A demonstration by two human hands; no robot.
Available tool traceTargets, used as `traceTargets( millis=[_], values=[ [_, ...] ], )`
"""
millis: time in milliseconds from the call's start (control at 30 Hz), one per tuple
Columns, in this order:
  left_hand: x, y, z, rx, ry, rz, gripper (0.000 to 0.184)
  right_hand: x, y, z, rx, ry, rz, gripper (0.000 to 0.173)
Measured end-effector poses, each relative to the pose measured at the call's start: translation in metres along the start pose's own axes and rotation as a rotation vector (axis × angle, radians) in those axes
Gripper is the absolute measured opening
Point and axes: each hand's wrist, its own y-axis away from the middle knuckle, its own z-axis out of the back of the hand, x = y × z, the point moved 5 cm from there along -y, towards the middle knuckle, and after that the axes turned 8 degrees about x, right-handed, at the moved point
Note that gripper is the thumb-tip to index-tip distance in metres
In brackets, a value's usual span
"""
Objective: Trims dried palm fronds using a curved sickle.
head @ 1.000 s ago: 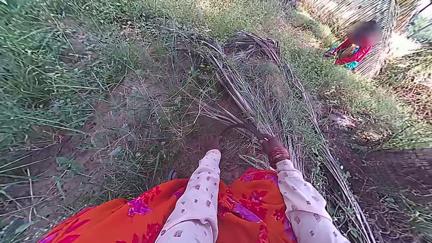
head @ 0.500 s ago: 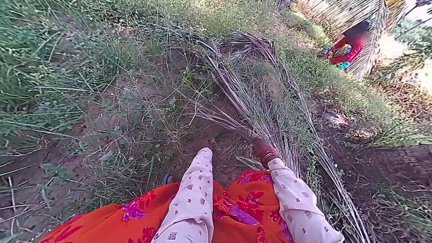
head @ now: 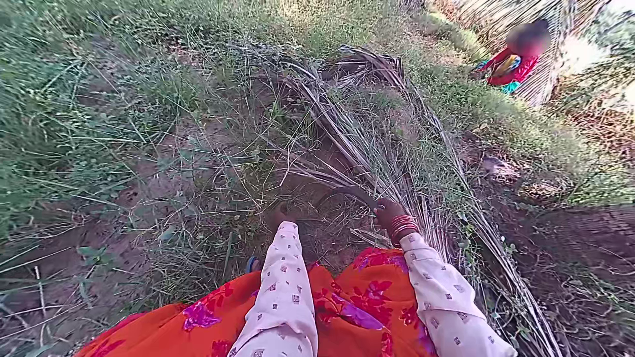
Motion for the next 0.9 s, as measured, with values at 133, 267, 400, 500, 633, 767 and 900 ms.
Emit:
traceTargets(
  millis=[133, 267, 400, 500, 633, 767, 900],
  values=[
    [0.001, -0.028, -0.005, 0.036, 0.000, 0.050, 0.046, 0.009, -0.011, -0.010, -0.034, -0.040, 0.030, 0.039],
    [0.037, -0.109, -0.051, -0.233, 0.012, -0.162, 0.042, 0.018, -0.016, -0.017, -0.068, 0.001, 0.000, 0.043],
    [0.034, -0.119, -0.070, -0.053, -0.044, -0.152, 0.042, 0.034, -0.015, -0.026, -0.104, 0.096, -0.008, 0.047],
    [0.032, -0.116, -0.080, -0.020, -0.023, -0.175, 0.039, 0.045, -0.022, -0.037, -0.077, 0.129, -0.001, 0.048],
    [0.028, -0.111, -0.078, -0.027, -0.003, -0.166, 0.043, 0.051, -0.034, -0.048, -0.028, 0.198, 0.006, 0.050],
    [0.030, -0.124, -0.073, -0.055, 0.001, -0.168, 0.050, 0.048, -0.041, -0.051, 0.016, 0.203, 0.022, 0.051],
    [0.024, -0.129, -0.072, -0.037, 0.014, -0.191, 0.050, 0.047, -0.031, -0.040, -0.004, 0.178, 0.031, 0.047]
  ],
)
